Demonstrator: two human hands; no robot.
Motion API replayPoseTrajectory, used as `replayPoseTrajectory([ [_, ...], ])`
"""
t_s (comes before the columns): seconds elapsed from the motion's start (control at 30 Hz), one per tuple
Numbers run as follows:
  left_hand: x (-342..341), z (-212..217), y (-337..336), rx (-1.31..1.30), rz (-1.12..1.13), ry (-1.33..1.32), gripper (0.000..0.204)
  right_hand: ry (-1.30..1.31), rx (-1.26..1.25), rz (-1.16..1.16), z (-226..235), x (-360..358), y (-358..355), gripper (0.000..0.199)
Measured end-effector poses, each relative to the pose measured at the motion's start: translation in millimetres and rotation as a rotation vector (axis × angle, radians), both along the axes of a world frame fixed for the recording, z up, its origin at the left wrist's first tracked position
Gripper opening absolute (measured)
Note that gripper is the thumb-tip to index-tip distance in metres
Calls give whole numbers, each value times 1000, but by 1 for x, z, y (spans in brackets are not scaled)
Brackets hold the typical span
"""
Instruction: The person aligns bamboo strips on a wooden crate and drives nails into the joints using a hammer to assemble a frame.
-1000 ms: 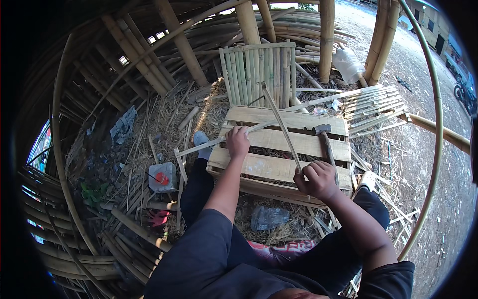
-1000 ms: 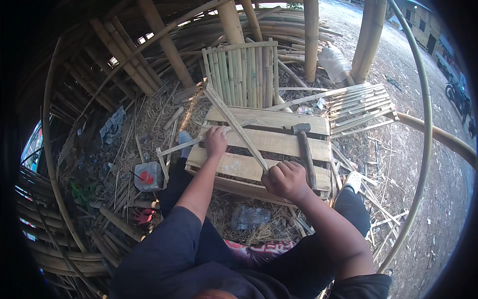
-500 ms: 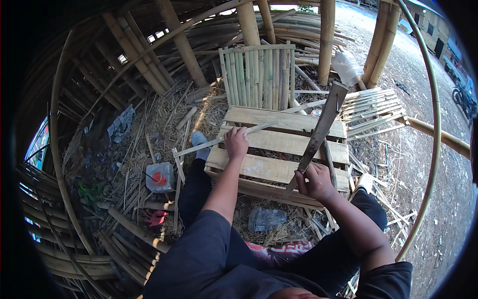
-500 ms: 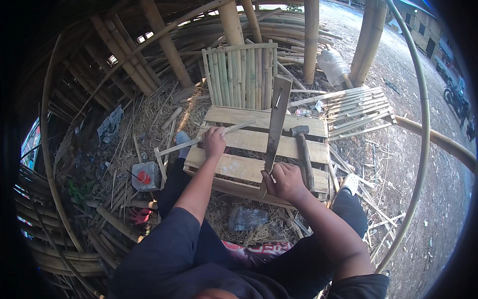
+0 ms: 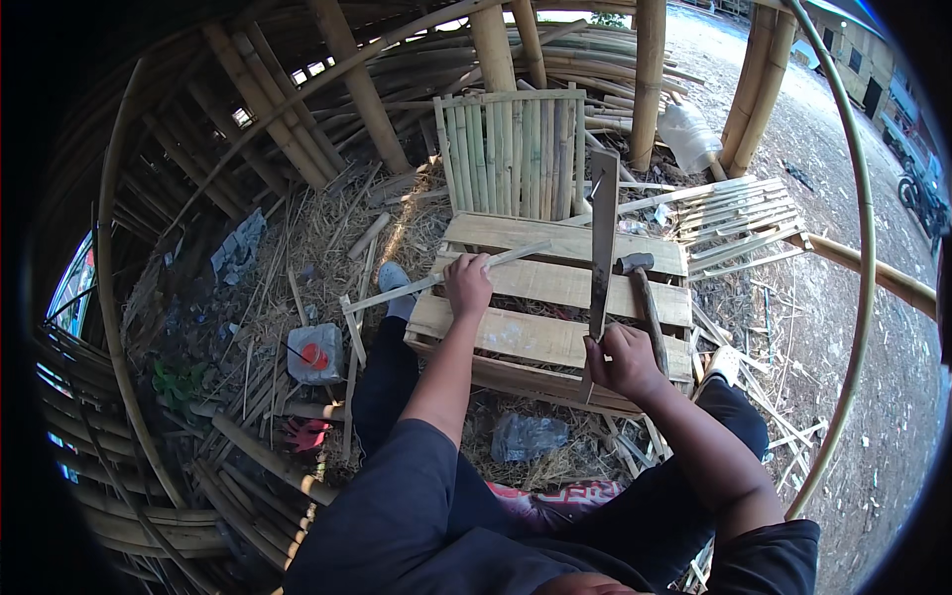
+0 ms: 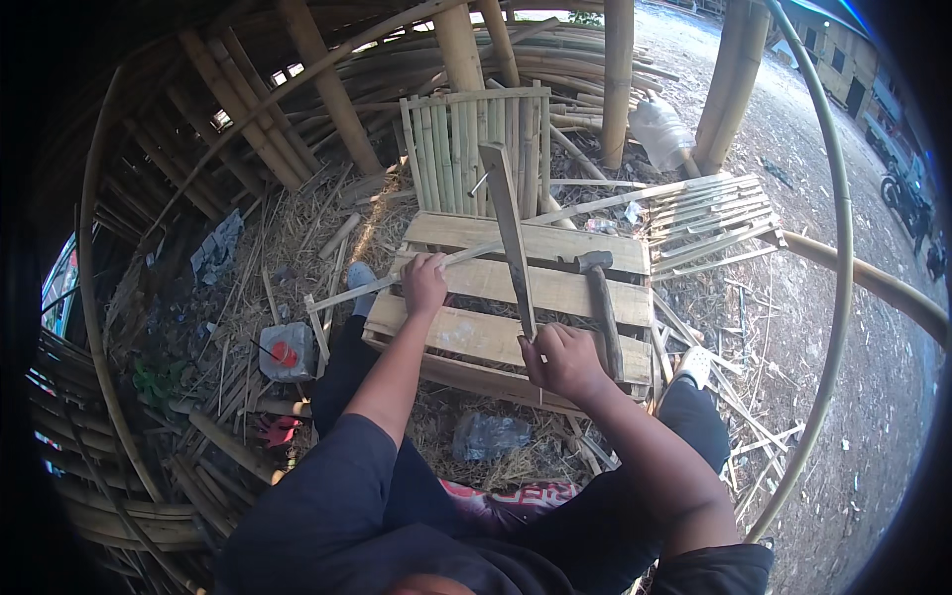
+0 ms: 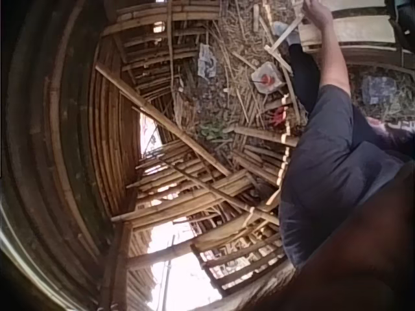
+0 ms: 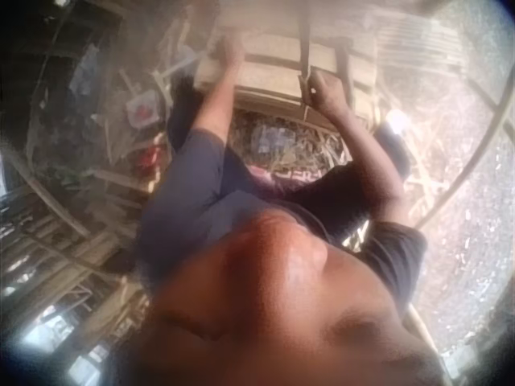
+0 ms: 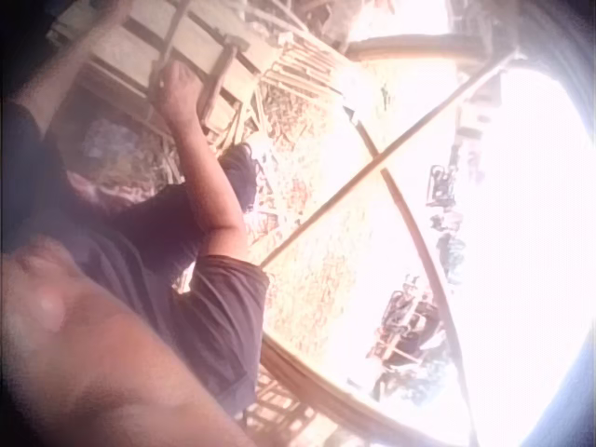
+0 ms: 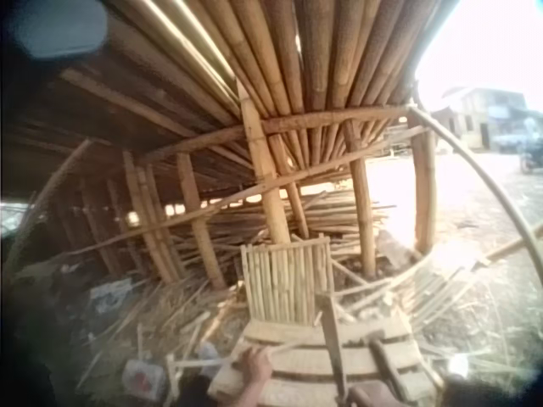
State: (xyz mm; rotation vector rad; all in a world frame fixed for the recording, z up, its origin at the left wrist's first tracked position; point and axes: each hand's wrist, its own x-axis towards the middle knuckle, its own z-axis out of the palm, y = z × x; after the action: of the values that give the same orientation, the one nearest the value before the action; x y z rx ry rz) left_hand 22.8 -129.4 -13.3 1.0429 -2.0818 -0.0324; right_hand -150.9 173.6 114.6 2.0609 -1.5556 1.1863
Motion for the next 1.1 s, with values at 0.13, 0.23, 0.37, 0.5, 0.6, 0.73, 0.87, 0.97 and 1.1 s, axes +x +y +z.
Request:
replayPoseTrajectory([
  [0.13,2,-2,-2,-11,-4,16,26,9,-8,-32,-4,2,-2,22],
  [0.23,4,-3,-3,-25,-3,23,26,17,-21,-58,-9,3,-5,23],
  [0.37,0,0,0,26,24,-97,27,-5,12,-89,-11,-1,-5,23],
  [0.5,2,2,0,-14,-61,-137,35,-10,-19,-112,-7,-4,-6,21],
  [0.6,11,6,-2,-55,-133,-263,44,-10,-29,-143,4,-1,-7,19],
  [0.73,13,31,4,-124,-228,-274,43,-127,63,-186,7,-4,-4,21],
  [0.87,13,78,3,-246,-340,-414,44,-331,225,-190,9,-8,-5,22],
  [0.97,2,114,14,-303,-505,-474,40,-537,264,-132,5,-16,-6,23],
  [1.1,-8,163,33,-392,-707,-625,39,-533,231,-182,-17,-28,-16,23],
])
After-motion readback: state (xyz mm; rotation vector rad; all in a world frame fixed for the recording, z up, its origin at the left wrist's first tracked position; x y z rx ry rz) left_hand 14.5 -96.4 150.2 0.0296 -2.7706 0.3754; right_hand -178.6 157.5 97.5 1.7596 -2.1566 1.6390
